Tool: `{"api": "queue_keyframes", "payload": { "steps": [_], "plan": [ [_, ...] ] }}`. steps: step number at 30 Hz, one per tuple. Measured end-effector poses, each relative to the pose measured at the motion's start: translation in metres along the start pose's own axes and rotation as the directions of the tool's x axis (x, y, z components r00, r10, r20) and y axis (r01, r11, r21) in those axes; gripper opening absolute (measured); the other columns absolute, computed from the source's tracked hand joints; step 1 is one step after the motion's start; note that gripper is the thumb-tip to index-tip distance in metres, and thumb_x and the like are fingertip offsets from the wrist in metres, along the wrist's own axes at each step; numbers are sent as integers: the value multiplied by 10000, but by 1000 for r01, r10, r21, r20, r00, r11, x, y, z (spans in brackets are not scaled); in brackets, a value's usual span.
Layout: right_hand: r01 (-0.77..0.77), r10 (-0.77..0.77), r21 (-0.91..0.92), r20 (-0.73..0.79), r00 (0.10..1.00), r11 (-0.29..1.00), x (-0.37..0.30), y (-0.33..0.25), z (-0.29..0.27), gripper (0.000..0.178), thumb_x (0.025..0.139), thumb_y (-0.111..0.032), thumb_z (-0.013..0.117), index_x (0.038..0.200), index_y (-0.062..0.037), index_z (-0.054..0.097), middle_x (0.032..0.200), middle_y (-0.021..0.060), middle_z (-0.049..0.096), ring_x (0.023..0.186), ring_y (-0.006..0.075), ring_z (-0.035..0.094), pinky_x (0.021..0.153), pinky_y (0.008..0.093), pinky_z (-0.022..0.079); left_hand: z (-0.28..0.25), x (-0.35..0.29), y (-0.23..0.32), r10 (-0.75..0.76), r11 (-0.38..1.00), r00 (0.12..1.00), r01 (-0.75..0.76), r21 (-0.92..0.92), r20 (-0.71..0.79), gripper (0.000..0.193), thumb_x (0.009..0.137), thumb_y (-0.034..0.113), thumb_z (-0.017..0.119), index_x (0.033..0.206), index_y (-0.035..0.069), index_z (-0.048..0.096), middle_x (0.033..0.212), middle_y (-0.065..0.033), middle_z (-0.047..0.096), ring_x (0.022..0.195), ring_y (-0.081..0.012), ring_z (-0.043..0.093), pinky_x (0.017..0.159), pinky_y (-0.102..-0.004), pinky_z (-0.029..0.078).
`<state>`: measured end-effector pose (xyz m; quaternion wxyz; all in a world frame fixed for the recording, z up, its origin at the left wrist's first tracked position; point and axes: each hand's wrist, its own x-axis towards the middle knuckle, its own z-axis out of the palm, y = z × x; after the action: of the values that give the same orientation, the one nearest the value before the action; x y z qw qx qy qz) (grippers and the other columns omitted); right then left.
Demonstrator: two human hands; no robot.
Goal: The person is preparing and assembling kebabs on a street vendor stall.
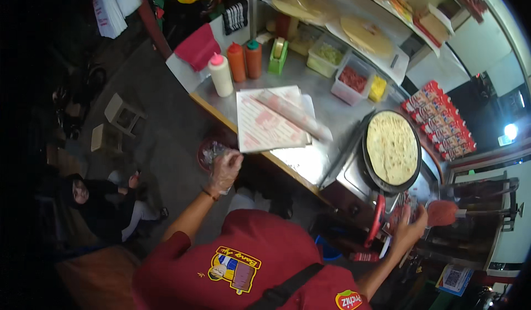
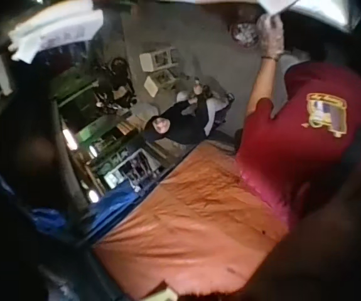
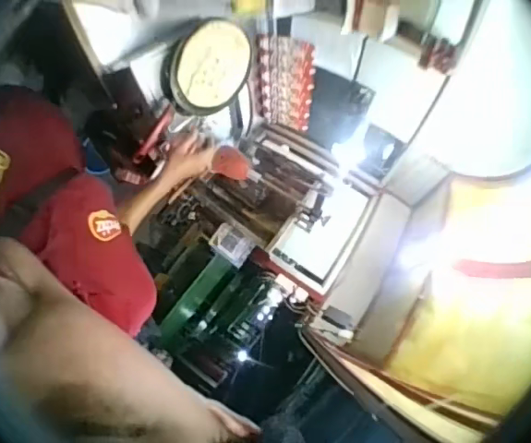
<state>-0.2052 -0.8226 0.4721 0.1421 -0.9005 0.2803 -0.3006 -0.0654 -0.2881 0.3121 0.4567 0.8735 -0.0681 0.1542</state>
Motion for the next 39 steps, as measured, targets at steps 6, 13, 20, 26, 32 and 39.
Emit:
{"api": "queue_keyframes", "payload": {
  "steps": [6,13,20,26,32,39],
  "plan": [
    [490,-726,544,413,549,681,-24,-323,190,408,881,-272,794,1176,-9,690,1179,200,699,1064,407,663,933,492,515,6,101,-38,219,910,898,-330,253,383,328,911,282,705,1130,38,705,1138,-176,661,1102,-361,623,994,-455,503],
    [581,-647,359,636,421,731,-32,-333,330,565,885,-395,754,1317,-54,628,1244,176,675,1182,377,613,1011,517,450,21,117,-50,169,941,839,-293,168,517,425,863,287,737,1192,23,686,1195,-185,624,1142,-374,601,1024,-474,490],
    [457,-494,203,487,721,866,-19,-369,377,319,857,-313,773,1052,-63,745,1196,142,690,1122,346,637,984,513,429,39,176,-56,293,855,818,-456,248,496,842,907,381,704,1529,-83,378,1592,-266,384,1474,-388,385,1256,-505,271],
    [563,-693,406,369,619,720,-32,-372,334,164,790,-193,792,910,-104,726,991,82,724,969,304,670,970,478,413,41,170,-77,344,906,868,-407,117,358,910,900,277,719,1591,-84,250,1679,-282,228,1485,-429,370,1245,-522,283],
    [405,-631,496,478,611,768,-53,-377,301,189,811,-72,757,981,-85,677,918,54,721,924,279,660,975,430,430,45,172,-83,417,872,854,-472,126,311,736,893,240,715,1511,-49,438,1518,-232,506,1381,-375,513,1191,-522,365],
    [637,-801,487,325,503,598,-61,-360,298,206,827,-59,756,1007,-94,663,898,40,704,908,257,655,948,436,443,45,173,-80,456,850,842,-508,141,287,681,907,245,691,1505,6,471,1538,-172,505,1403,-348,494,1189,-514,372]
  ]
}}
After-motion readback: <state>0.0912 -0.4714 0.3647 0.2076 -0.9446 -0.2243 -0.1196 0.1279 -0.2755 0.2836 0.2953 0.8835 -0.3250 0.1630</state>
